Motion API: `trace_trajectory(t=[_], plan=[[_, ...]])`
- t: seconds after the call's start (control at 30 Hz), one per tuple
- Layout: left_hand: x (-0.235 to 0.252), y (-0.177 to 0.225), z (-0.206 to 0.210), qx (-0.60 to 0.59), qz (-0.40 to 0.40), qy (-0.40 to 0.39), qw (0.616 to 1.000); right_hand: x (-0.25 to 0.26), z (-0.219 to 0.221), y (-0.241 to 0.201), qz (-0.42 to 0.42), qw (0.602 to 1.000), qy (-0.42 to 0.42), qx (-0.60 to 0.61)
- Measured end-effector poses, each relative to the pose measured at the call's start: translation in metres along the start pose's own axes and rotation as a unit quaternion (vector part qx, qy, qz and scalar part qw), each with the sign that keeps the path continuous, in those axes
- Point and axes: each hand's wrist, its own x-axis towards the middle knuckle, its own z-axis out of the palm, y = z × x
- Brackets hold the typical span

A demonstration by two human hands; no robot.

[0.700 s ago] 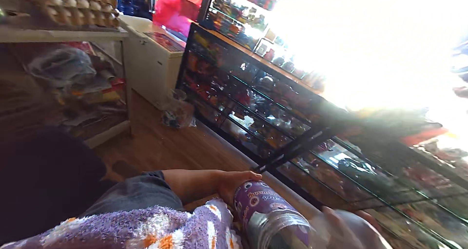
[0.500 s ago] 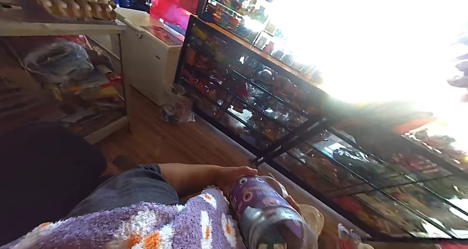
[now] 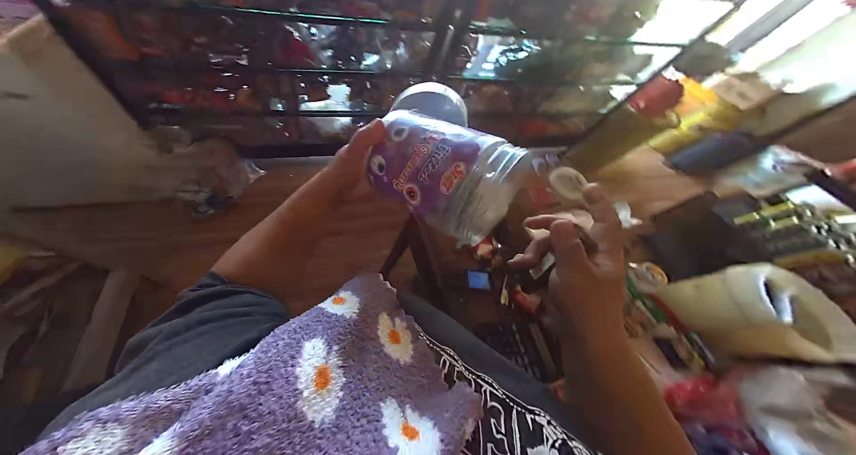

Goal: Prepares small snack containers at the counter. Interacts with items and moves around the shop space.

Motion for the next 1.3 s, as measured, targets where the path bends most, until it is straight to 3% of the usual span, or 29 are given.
trace_trajectory(t=[0.07, 0.17, 0.3, 0.43, 0.67, 0.83, 0.93, 1.1, 1.2, 1.3], plan=[[0.013, -0.005, 0.014, -0.020, -0.007, -0.051, 0.998, -0.009, -0.006, -0.004, -0.056, 0.997, 0.017, -0.054], [0.040, -0.026, 0.019, 0.004, 0.003, -0.056, 0.998, -0.018, -0.017, -0.010, -0.095, 0.979, 0.039, -0.177], [0.074, -0.056, 0.004, -0.042, 0.023, -0.204, 0.978, -0.020, -0.029, -0.011, -0.093, 0.953, 0.039, -0.285], [0.066, -0.040, 0.041, 0.025, -0.011, -0.136, 0.990, -0.017, -0.031, -0.006, -0.098, 0.930, 0.027, -0.353], [0.064, -0.046, 0.056, 0.062, 0.020, -0.173, 0.983, -0.008, -0.030, -0.003, -0.045, 0.902, 0.019, -0.428], [0.057, -0.050, 0.051, 0.032, 0.000, -0.142, 0.989, -0.008, -0.038, 0.000, -0.062, 0.932, 0.019, -0.356], [0.048, -0.059, 0.050, -0.034, -0.046, -0.094, 0.994, -0.008, -0.040, -0.006, -0.040, 0.956, 0.038, -0.288], [0.034, -0.078, 0.054, -0.136, -0.138, -0.037, 0.980, -0.008, -0.049, -0.009, -0.093, 0.961, 0.114, -0.233], [0.030, -0.085, 0.060, -0.168, -0.192, -0.003, 0.967, -0.006, -0.058, -0.011, -0.066, 0.976, 0.132, -0.158], [0.032, -0.089, 0.061, -0.191, -0.176, -0.034, 0.965, -0.011, -0.058, -0.013, -0.011, 0.979, 0.103, -0.178]])
